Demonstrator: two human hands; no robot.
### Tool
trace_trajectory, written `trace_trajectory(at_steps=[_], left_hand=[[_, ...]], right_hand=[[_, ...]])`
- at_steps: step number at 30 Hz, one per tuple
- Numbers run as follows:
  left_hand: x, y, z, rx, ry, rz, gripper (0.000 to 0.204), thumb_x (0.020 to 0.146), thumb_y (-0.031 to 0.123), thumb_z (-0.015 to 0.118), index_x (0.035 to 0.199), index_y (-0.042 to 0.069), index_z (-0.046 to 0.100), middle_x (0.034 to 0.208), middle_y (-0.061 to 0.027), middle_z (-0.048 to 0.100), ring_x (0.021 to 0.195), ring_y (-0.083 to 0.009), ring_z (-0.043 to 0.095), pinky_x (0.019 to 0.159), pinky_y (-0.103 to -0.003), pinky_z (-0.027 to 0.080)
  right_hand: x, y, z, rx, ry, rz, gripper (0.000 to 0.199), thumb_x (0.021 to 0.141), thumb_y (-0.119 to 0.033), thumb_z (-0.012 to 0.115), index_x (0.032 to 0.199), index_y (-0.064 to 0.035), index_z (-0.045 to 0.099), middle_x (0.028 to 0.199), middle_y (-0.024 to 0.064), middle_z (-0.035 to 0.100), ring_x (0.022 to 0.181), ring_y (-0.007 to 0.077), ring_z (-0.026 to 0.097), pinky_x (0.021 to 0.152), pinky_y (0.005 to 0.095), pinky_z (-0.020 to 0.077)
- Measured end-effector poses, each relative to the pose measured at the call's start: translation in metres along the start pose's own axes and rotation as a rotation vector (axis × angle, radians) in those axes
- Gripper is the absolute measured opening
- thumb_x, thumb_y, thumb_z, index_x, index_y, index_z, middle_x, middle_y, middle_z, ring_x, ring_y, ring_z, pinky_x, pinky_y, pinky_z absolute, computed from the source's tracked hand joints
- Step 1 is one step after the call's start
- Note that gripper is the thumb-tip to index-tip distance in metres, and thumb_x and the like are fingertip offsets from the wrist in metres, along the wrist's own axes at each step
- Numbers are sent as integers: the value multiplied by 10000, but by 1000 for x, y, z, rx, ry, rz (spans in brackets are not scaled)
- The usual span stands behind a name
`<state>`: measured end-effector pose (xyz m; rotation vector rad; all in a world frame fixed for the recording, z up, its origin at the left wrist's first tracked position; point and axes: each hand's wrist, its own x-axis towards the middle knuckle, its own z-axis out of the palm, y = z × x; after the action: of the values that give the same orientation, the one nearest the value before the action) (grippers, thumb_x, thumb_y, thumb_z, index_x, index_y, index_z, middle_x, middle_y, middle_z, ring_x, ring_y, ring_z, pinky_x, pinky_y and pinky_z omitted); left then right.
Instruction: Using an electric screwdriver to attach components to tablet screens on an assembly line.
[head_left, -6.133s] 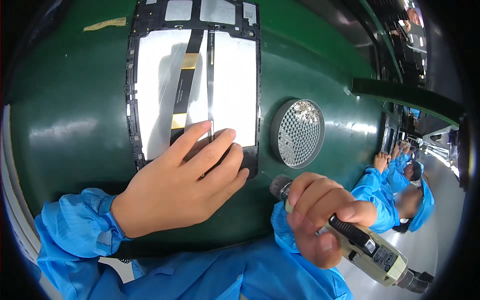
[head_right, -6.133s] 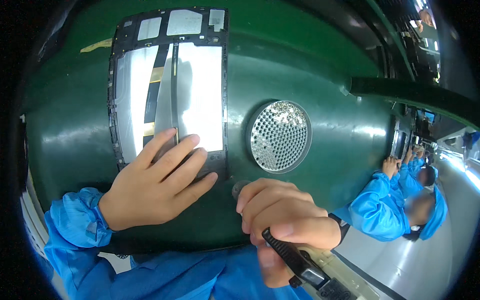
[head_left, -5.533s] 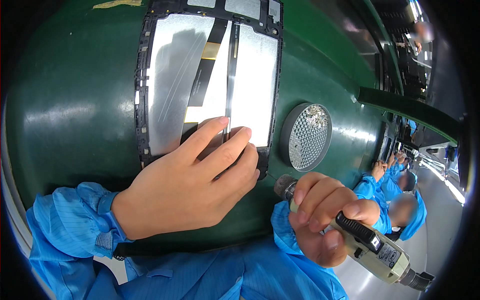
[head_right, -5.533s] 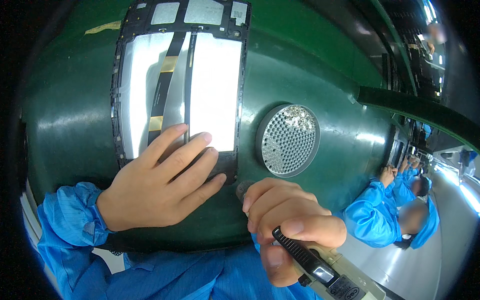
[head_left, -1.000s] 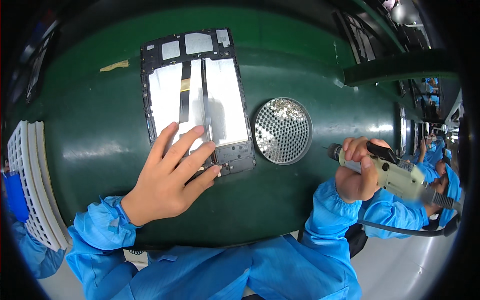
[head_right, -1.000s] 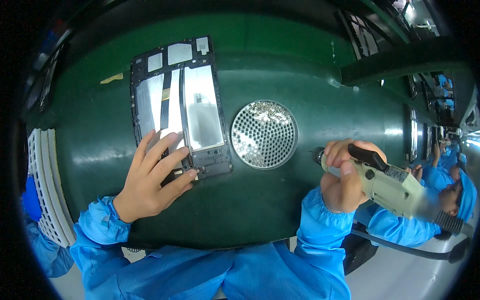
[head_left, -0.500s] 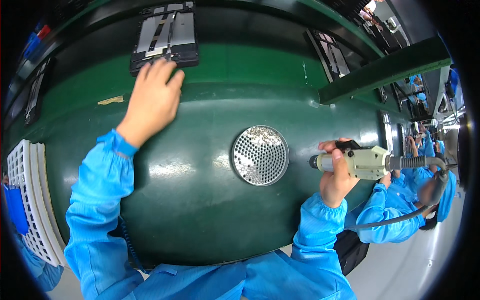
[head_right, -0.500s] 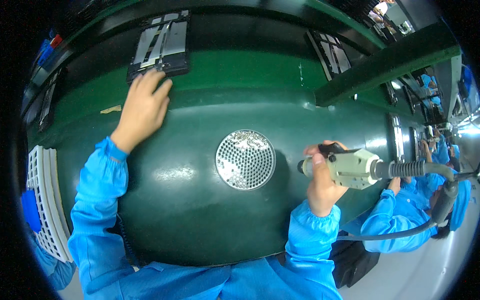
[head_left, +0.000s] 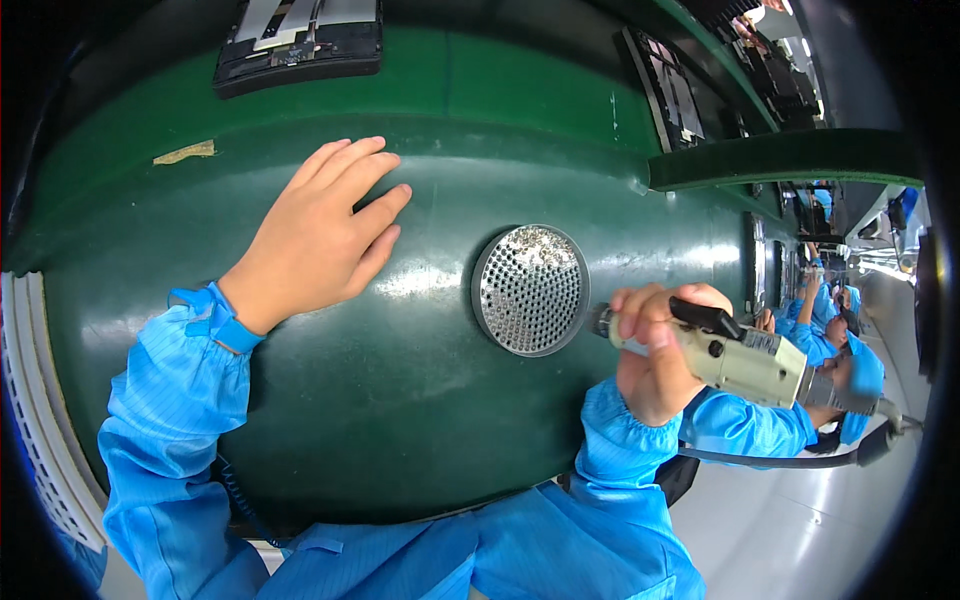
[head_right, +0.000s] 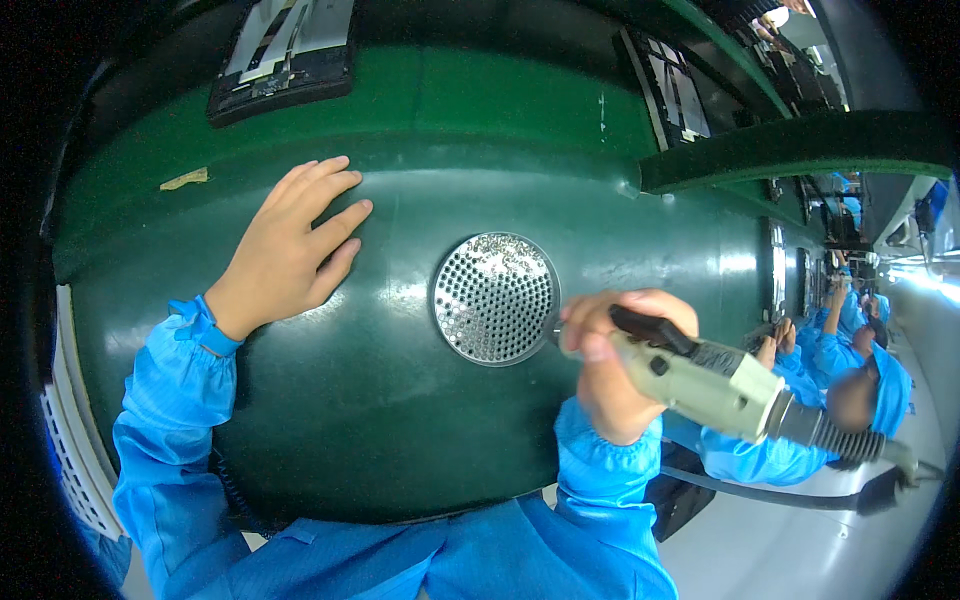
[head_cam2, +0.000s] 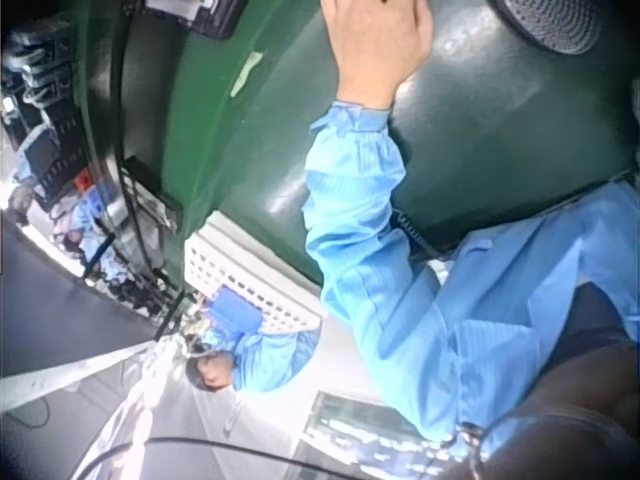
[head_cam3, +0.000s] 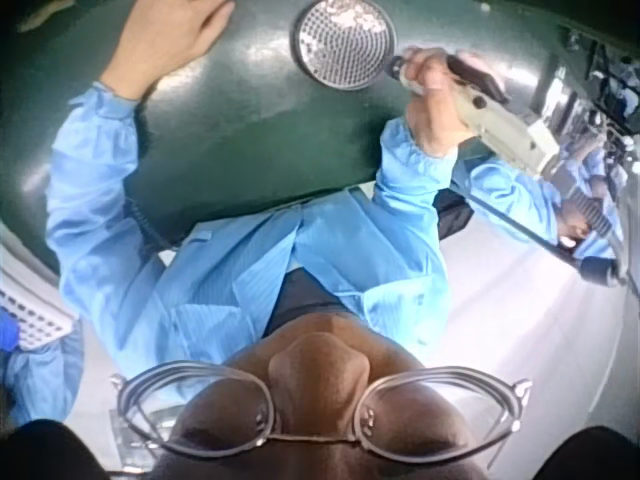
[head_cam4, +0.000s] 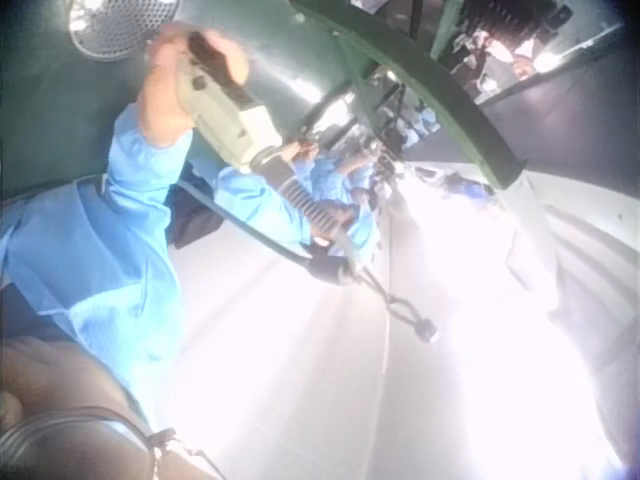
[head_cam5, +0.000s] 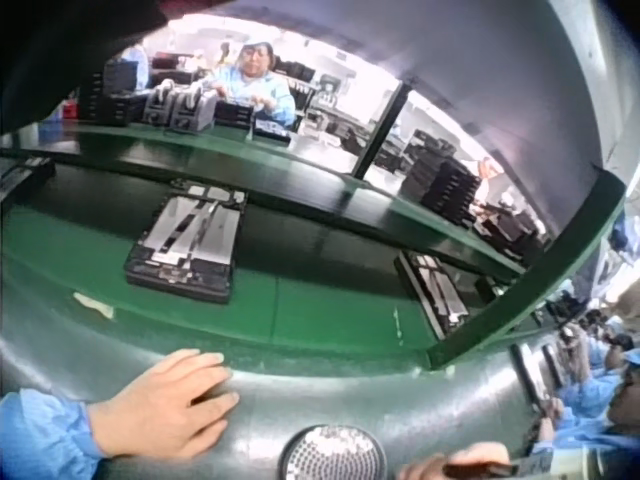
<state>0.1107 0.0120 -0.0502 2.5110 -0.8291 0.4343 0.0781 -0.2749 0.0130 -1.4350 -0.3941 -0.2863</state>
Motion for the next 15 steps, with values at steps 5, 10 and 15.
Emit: trace_trajectory(at_steps=[5,10,15], left_hand=[[-3,-2,1,-15,2,-18,311,740,73,653,1043,12,617,1202,-173,512,1194,-368,457,1016,-496,362],[-3,-2,4,-41,14,-29,313,738,72,654,1043,16,616,1201,-166,515,1196,-361,457,1018,-497,359],[-4,-3,3,-49,24,-23,307,734,74,658,1032,16,614,1197,-163,516,1198,-355,456,1018,-495,361]], right_hand=[[5,5,35,128,-100,81,371,786,50,578,1108,-37,416,700,102,528,630,213,536,692,425,477],[4,11,41,139,-104,118,368,784,60,560,1109,-36,418,693,105,524,628,211,529,694,423,474],[3,14,43,130,-108,131,370,783,53,565,1112,-34,420,686,99,516,625,205,524,689,414,470]])
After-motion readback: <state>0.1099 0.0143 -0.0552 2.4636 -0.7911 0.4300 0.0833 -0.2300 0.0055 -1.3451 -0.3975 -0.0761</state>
